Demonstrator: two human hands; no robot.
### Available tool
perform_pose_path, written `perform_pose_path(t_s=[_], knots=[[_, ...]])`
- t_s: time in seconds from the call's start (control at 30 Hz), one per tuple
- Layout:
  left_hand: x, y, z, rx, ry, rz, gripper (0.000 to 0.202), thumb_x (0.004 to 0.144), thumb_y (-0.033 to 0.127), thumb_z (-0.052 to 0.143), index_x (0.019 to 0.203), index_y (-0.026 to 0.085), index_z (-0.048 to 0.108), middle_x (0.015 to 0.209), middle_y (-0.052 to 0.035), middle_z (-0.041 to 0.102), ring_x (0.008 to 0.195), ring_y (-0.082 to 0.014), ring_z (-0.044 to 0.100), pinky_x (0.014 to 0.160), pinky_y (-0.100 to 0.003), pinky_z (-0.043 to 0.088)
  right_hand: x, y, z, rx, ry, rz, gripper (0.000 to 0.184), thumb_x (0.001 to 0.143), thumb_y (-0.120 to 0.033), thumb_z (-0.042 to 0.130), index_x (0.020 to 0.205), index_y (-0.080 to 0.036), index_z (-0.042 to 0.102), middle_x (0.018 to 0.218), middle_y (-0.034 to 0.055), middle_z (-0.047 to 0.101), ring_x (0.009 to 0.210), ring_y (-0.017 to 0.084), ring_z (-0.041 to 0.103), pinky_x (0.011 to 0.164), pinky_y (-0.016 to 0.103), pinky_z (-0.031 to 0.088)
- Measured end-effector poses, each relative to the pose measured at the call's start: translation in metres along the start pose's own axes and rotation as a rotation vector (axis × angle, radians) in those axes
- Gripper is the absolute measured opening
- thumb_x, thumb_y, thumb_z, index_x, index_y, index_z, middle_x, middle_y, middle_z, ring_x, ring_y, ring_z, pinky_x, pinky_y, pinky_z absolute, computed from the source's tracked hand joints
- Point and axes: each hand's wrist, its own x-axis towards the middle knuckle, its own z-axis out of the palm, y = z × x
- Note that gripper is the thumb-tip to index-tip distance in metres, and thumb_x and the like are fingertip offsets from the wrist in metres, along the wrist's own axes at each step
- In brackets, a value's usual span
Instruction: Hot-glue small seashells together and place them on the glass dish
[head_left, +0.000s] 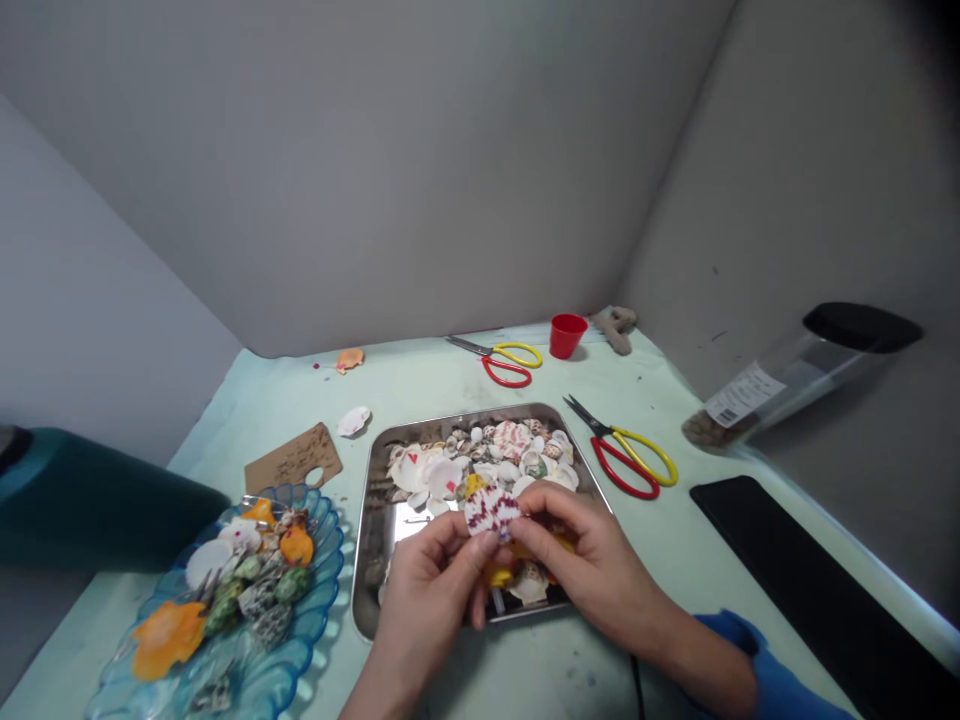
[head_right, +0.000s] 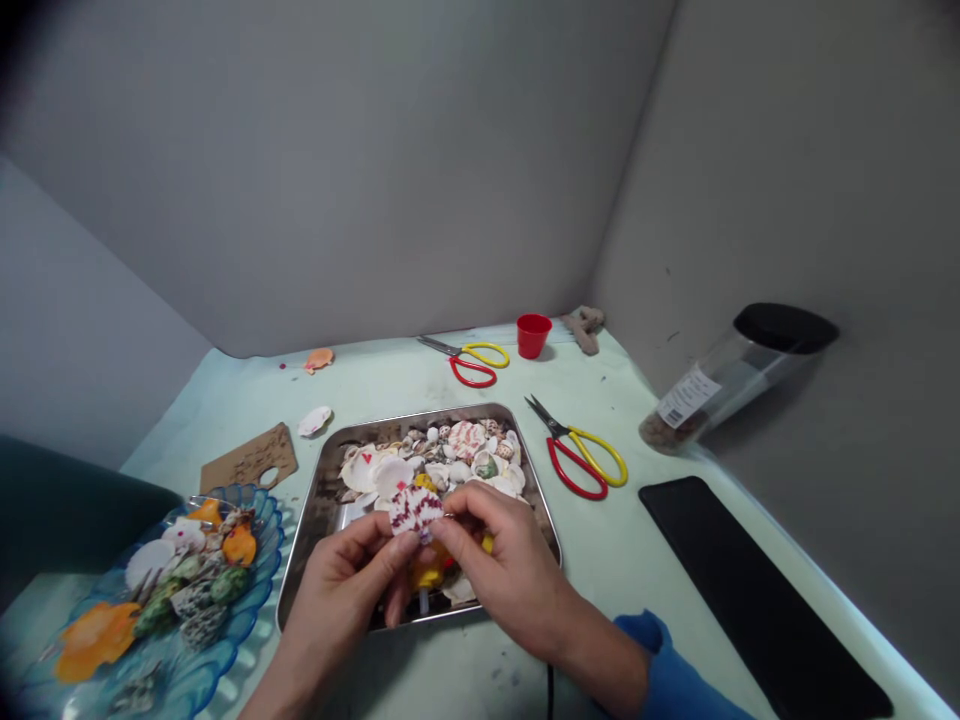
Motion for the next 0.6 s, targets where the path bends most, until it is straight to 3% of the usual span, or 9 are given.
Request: perform_pose_path(t_s=[0.27, 0.37, 0.5, 0.6], knots=[[-0.0016, 0.0000, -0.0002, 0.007, 0.000, -0.014, 0.033, 0.070, 0.046, 0.068, 0.067, 0.014, 0.059, 0.031, 0.0068, 0.047, 0.027, -0.0054, 0.037, 0.034, -0.015, 0.023, -0.0005, 0.0013, 0.0008, -0.090, 0.009, -0.038, 0.012, 0.087, -0.023, 0.054, 0.077, -0.018, 0.056, 0.071, -0.0006, 0.056, 0.066, 0.013, 0.054, 0.061, 0.024, 0.043], [-0.0008, -0.0016, -0.0024, -0.031, -0.027, -0.023, 0.031, 0.072, 0.044, 0.067, 0.068, 0.014, 0.060, 0.031, 0.0062, 0.048, 0.028, -0.0055, 0.038, 0.035, -0.016, 0.026, -0.0013, 0.0002, 0.0033, -0.125, 0.085, -0.103, 0.002, 0.085, -0.020, 0.055, 0.085, -0.019, 0.057, 0.078, 0.0009, 0.058, 0.068, 0.013, 0.055, 0.062, 0.025, 0.045], [0.0002, -0.0030, -0.0065, -0.169, -0.057, -0.033, 0.026, 0.078, 0.037, 0.064, 0.070, 0.013, 0.060, 0.032, 0.0064, 0.049, 0.028, -0.0029, 0.037, 0.040, -0.015, 0.030, -0.0037, -0.0011, 0.0046, -0.163, 0.093, -0.231, 0.032, 0.084, -0.012, 0.055, 0.113, -0.022, 0.051, 0.101, 0.0043, 0.059, 0.074, 0.013, 0.057, 0.070, 0.026, 0.048], [0.0005, -0.0018, -0.0071, -0.262, -0.068, -0.029, 0.031, 0.074, 0.034, 0.069, 0.094, 0.013, 0.060, 0.049, 0.0026, 0.063, 0.027, -0.0015, 0.037, 0.039, -0.015, 0.033, -0.0040, 0.0002, 0.0032, -0.189, 0.037, -0.349, 0.035, 0.085, -0.007, 0.049, 0.116, -0.025, 0.053, 0.107, 0.0064, 0.058, 0.093, 0.018, 0.057, 0.081, 0.031, 0.047]])
